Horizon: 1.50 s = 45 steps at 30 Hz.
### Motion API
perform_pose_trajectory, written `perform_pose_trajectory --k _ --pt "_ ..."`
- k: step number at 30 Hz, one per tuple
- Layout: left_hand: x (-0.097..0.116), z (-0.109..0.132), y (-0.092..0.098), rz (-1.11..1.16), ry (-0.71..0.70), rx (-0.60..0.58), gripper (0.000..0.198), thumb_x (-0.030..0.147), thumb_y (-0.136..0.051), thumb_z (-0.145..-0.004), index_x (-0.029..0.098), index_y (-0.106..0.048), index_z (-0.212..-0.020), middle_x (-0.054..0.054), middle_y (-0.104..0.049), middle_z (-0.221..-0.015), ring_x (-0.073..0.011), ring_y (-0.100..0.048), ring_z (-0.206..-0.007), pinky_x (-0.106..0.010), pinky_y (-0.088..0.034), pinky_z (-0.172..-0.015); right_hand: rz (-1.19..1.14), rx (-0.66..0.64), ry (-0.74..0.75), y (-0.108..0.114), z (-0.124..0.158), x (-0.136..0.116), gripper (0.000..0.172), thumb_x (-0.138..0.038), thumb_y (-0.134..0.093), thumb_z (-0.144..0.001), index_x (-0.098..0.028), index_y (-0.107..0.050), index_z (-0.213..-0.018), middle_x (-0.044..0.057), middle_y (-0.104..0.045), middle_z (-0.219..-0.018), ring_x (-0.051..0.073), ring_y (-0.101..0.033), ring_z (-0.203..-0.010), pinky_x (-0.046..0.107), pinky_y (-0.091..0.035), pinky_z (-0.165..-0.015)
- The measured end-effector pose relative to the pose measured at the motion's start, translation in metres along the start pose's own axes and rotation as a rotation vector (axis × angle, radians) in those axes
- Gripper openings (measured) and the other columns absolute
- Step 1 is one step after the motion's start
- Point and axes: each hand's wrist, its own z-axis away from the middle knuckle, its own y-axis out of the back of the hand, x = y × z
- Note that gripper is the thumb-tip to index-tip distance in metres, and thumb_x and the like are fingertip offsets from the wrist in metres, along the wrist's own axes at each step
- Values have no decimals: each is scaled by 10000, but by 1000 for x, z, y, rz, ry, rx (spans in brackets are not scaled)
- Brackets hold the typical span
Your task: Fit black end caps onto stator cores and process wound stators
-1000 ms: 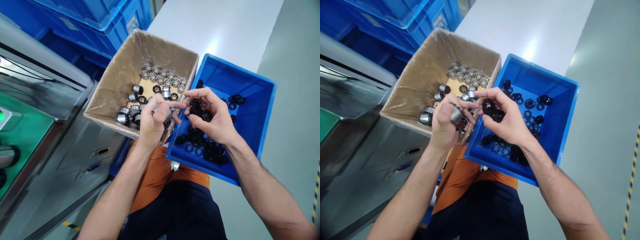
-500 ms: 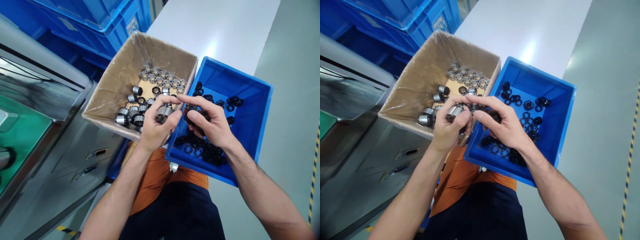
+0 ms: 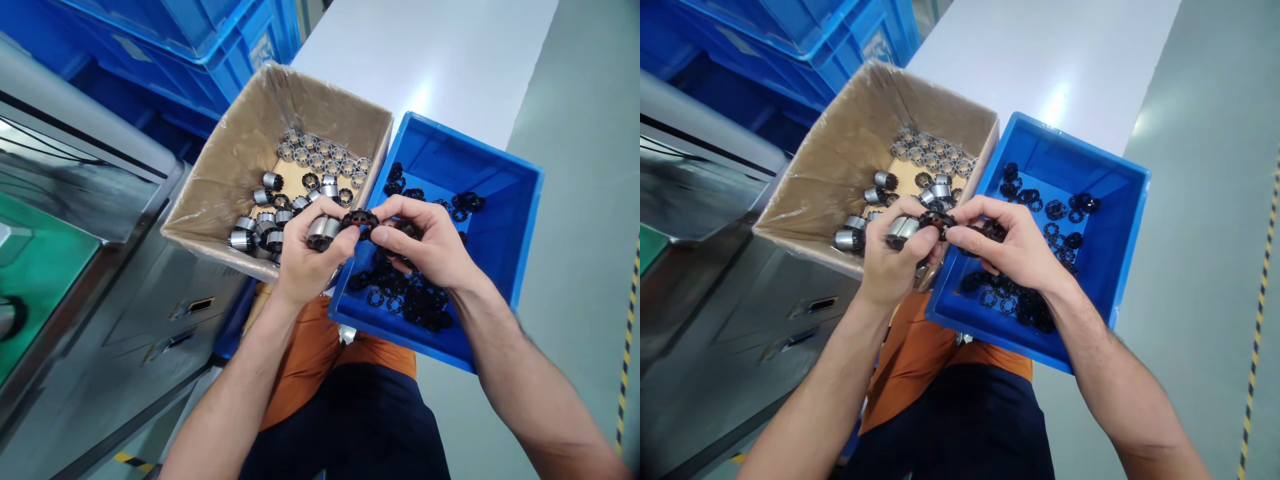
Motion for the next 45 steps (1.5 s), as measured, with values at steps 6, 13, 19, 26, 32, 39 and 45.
perform_pose_trajectory --k 6,13,19,26,32,39,45 --pt "9 -1 -1 166 148 47 597 822 -825 -1038 317 -756 -1349 28 -672 -742 -160 -654 -583 -293 -494 -548 231 146 295 0 -2 6 249 -397 -1117 -890 -267 -913 -951 55 -886 -1163 207 -810 -846 334 -700 -666" --pt "10 3 -5 233 243 23 574 868 -749 -1065 303 -723 -1164 13 -650 -787 -153 -623 -574 -282 -437 -487 494 233 536 -5 0 13 143 -283 -1080 -939 -292 -940 -967 58 -941 -1244 301 -901 -1121 502 -761 -1034" --pt "13 9 -5 189 265 -28 585 863 -684 -1105 303 -748 -1260 0 -649 -802 -173 -656 -603 -297 -482 -532 597 252 612 -11 3 17 212 -215 -1058 -949 -311 -946 -1102 46 -938 -1269 297 -899 -1145 486 -771 -1019" --pt "13 9 -4 141 169 -97 562 773 -651 -1171 289 -765 -1433 -21 -696 -912 -128 -624 -566 -295 -464 -513 577 269 607 -13 3 20 302 -268 -1081 -937 -336 -951 -1201 35 -923 -1207 296 -886 -1130 513 -770 -1065" --pt "10 10 -1 111 180 -91 636 824 -637 -1150 254 -764 -1401 -27 -667 -861 -138 -623 -567 -305 -467 -510 700 245 663 -10 6 15 247 -236 -1038 -978 -394 -965 -1154 25 -892 -1243 250 -853 -1043 448 -760 -947" --pt "10 12 -1 88 139 -175 593 794 -585 -1188 278 -729 -1442 1 -678 -813 -142 -626 -538 -301 -474 -516 632 221 630 -12 4 14 247 -236 -1056 -952 -350 -958 -1149 23 -885 -1158 242 -843 -1067 440 -747 -994" --pt "24 4 16 -62 173 -53 490 700 -872 -1049 277 -800 -1286 -30 -736 -962 -141 -624 -625 -315 -511 -592 502 126 458 0 -1 15 458 -381 -1135 -870 -316 -957 -1286 34 -877 -1110 233 -803 -934 426 -737 -892"
